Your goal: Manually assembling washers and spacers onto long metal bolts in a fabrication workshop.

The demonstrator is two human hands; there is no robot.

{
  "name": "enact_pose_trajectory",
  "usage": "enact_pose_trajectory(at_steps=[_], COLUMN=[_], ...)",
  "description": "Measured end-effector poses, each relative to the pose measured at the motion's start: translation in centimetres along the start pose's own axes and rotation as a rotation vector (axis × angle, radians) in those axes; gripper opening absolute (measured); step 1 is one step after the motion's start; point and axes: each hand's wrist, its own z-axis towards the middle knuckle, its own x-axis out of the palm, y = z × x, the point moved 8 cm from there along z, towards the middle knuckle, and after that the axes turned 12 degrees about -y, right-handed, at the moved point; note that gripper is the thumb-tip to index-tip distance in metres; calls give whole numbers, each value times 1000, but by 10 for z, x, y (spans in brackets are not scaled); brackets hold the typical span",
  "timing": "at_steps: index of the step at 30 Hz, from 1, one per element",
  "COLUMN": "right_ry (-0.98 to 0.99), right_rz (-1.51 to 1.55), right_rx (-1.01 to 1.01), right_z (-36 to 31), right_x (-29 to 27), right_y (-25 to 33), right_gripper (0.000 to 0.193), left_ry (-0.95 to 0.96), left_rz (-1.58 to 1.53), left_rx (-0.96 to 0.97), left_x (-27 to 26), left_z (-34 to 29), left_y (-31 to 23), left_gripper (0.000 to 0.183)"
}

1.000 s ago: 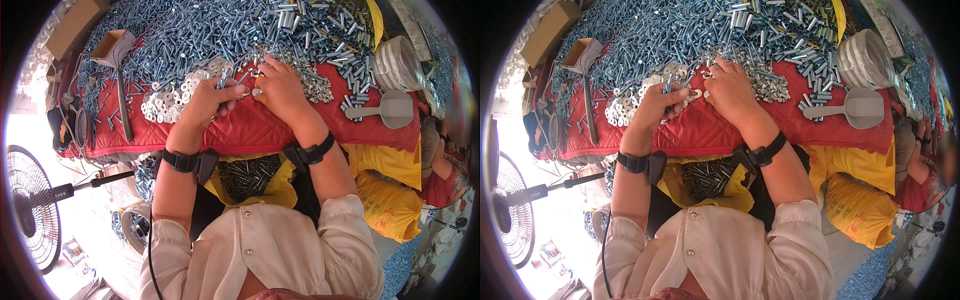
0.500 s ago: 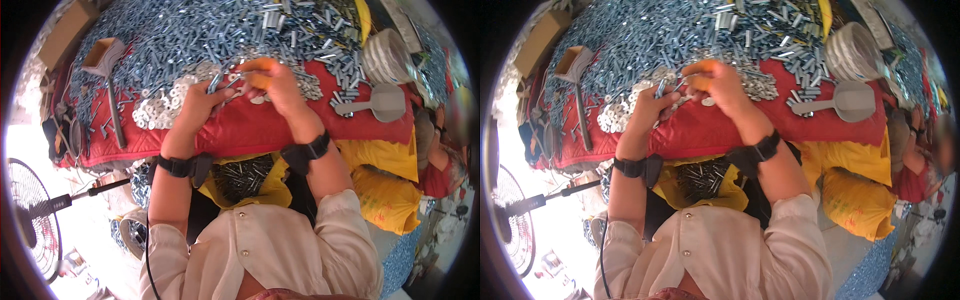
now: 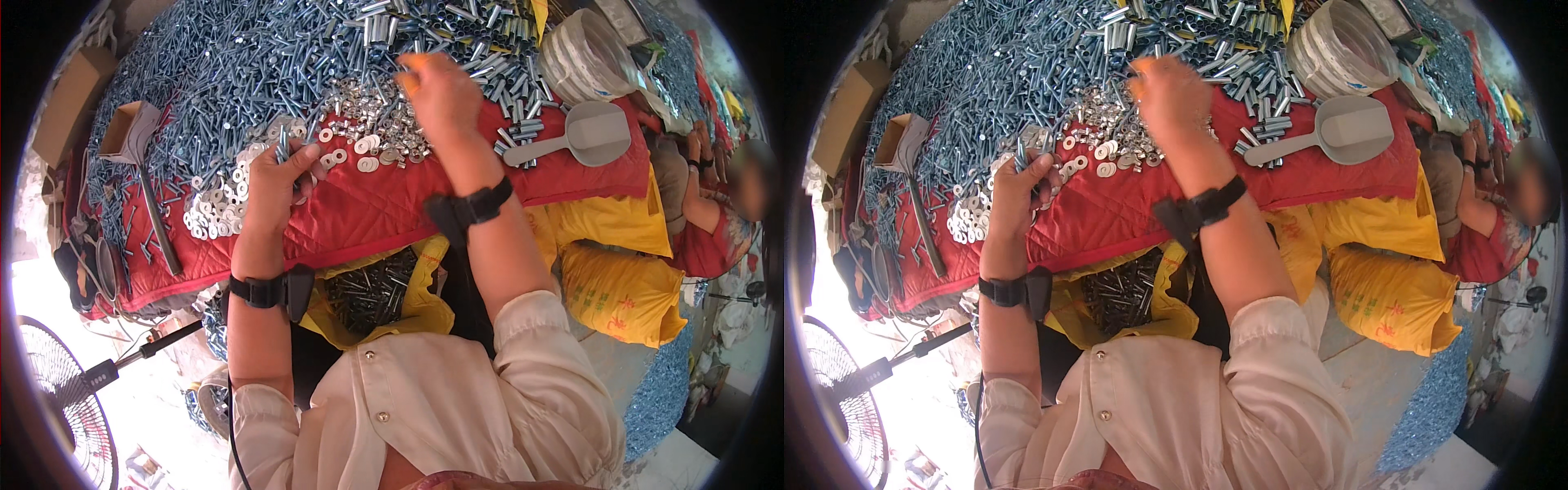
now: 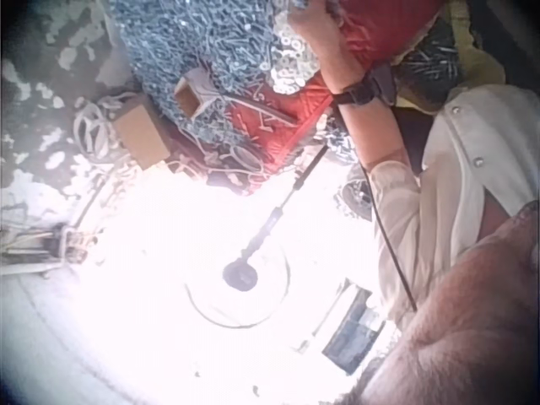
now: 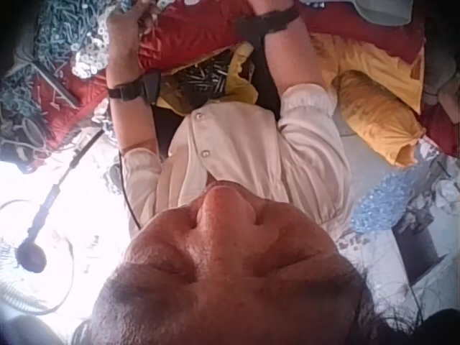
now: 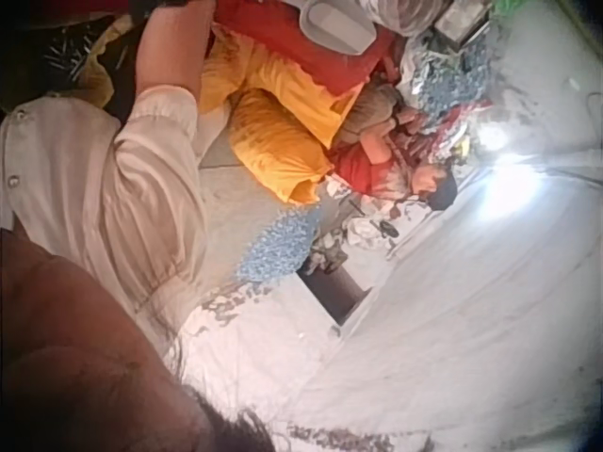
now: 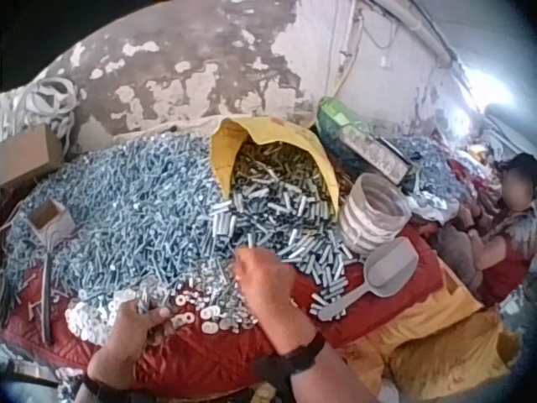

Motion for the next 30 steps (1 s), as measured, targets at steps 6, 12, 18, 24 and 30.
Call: enact_pose_trajectory(at_steps=[6,12,18,24,30], right_ry=[-56,90,-115,286,460], right_rz=[-291,-385,-164,1286,1241], right_rx=[-133,-82,87,917,828], right_z=[6,4,13,-31,-50], right_x=[13,23,-3,35,42], right_y=[-45,-45,-28,14,50], right_gripper=[19,26,17,22,22], left_ry=[-10,-5,-22,-2,-21], left_rz=[-26,-74,-75,-55,-22], left_rx=[-10,-25,-32,-77,-35], left_x=[1,1,-8,-1,2], left_z=[-1,-2,-3,-4,-6], left_y=[0,0,1,-4,-5], left_gripper=[17,18,19,16,16])
